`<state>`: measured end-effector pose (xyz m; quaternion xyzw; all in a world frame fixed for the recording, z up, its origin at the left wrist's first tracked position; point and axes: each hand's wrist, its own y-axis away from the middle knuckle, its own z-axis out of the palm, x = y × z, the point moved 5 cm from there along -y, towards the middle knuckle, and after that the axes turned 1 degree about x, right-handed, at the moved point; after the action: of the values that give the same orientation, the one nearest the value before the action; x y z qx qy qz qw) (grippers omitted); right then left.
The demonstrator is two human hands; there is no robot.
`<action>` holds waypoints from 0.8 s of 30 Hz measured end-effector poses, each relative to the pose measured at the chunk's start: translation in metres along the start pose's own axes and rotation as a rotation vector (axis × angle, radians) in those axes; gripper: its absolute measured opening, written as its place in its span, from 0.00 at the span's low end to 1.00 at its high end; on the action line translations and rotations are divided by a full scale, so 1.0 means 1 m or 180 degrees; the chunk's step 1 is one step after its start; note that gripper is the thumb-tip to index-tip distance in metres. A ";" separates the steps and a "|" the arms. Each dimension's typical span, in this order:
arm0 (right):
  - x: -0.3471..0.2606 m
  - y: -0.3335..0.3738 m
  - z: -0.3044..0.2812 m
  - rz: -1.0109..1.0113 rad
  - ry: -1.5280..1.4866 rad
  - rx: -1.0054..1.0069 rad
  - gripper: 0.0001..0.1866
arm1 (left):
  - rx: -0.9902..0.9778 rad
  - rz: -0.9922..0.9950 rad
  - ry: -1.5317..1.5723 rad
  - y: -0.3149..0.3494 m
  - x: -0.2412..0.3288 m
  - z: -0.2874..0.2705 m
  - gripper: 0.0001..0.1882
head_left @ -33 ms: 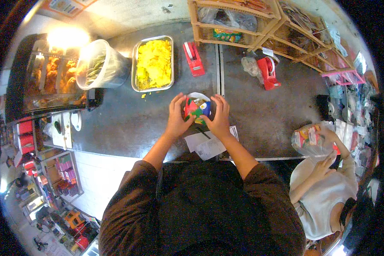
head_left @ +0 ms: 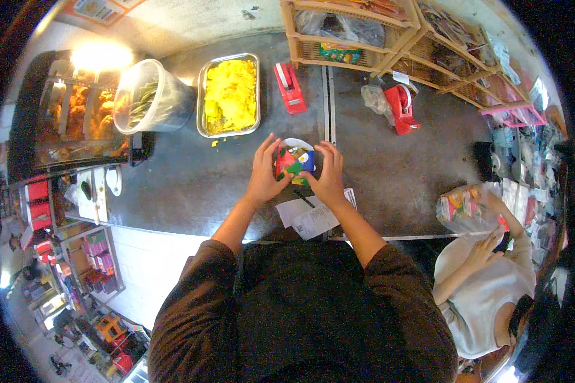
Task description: The person assembles multiple food orders by placing fried chicken pieces into paper containers, adding sauces and condiments, and including small packets. The person then places the completed orders into plastic bags.
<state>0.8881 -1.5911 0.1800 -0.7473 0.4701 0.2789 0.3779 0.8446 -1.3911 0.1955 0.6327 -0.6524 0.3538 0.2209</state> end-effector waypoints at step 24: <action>-0.010 0.018 0.017 0.0292 -0.0324 0.0046 0.08 | -0.0786 0.0281 -0.0619 0.004 0.006 -0.001 0.17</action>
<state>0.8669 -1.5774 0.1728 -0.7070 0.4861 0.3301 0.3935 0.8404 -1.3946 0.1995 0.6028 -0.7364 0.2172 0.2170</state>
